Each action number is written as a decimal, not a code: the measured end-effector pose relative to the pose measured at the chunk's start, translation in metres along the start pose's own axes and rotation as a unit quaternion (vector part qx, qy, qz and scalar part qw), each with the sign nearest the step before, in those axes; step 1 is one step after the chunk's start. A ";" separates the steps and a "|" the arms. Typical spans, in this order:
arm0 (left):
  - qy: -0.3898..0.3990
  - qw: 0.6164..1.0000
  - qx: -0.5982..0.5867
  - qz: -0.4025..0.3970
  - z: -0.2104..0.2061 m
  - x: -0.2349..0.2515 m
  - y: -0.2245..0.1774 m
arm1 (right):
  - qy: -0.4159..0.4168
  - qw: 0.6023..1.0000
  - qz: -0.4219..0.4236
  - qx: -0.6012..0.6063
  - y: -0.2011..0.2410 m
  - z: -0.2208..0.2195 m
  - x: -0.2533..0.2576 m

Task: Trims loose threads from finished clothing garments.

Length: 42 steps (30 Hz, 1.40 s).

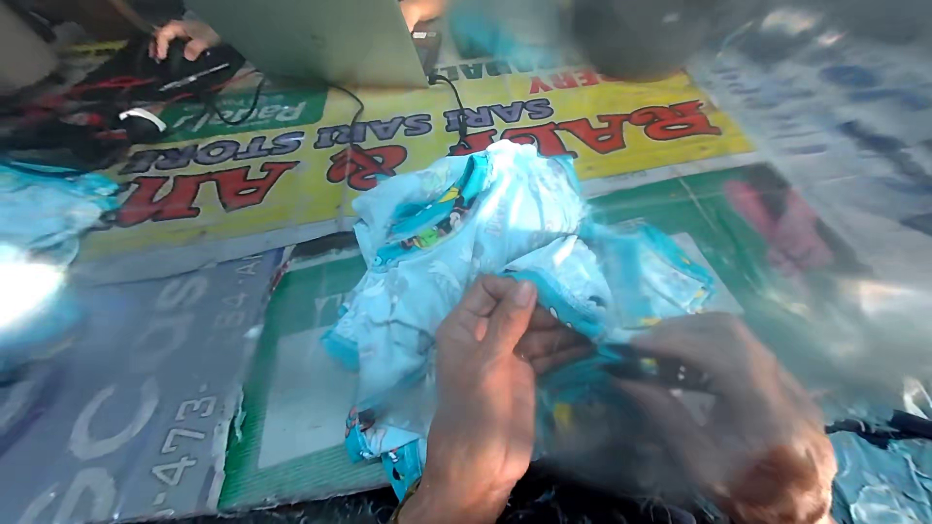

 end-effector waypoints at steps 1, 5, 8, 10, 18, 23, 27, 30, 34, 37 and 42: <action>-0.001 1.000 -0.002 0.000 0.000 -0.001 0.000 | -0.025 0.999 -0.003 -0.026 -0.001 0.001 0.001; -0.006 1.000 0.004 -0.007 0.001 -0.001 0.001 | -0.024 0.996 -0.030 0.080 -0.003 -0.003 0.005; -0.014 1.000 0.006 -0.002 0.001 -0.003 0.004 | -0.042 0.998 -0.012 0.033 -0.004 -0.009 0.008; -0.023 1.000 0.010 0.008 0.002 -0.004 0.004 | -0.061 0.998 0.009 -0.033 -0.004 -0.008 0.008; -0.022 0.999 0.009 0.026 0.001 -0.004 0.005 | -0.061 0.996 0.034 -0.059 -0.001 -0.008 0.013; -0.014 1.000 0.016 -0.003 0.001 -0.004 0.005 | -0.052 0.999 0.009 -0.004 -0.007 -0.006 0.012; -0.014 0.999 0.027 -0.017 0.000 -0.005 0.005 | -0.051 0.999 0.008 0.002 -0.008 -0.006 0.012; -0.015 0.999 0.029 -0.019 0.000 -0.005 0.006 | -0.053 0.998 0.016 0.006 -0.009 -0.007 0.012; -0.015 0.999 0.023 -0.017 0.000 -0.004 0.008 | -0.047 0.997 -0.001 0.060 -0.012 -0.008 0.012; -0.014 1.000 0.005 -0.008 0.002 -0.004 0.007 | -0.046 0.993 -0.030 0.108 -0.018 -0.007 0.007; -0.023 1.000 -0.008 0.000 0.003 -0.002 0.008 | -0.034 0.998 -0.007 0.059 -0.015 -0.006 0.004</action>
Point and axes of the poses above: each hand's wrist, its own x-axis towards the middle knuckle, its own z-axis out of the back of the hand, y = z × x, the point moved 4 cm from there along x, towards the middle knuckle, and after that the axes turned 3 degrees about z, right-handed, at the moved point
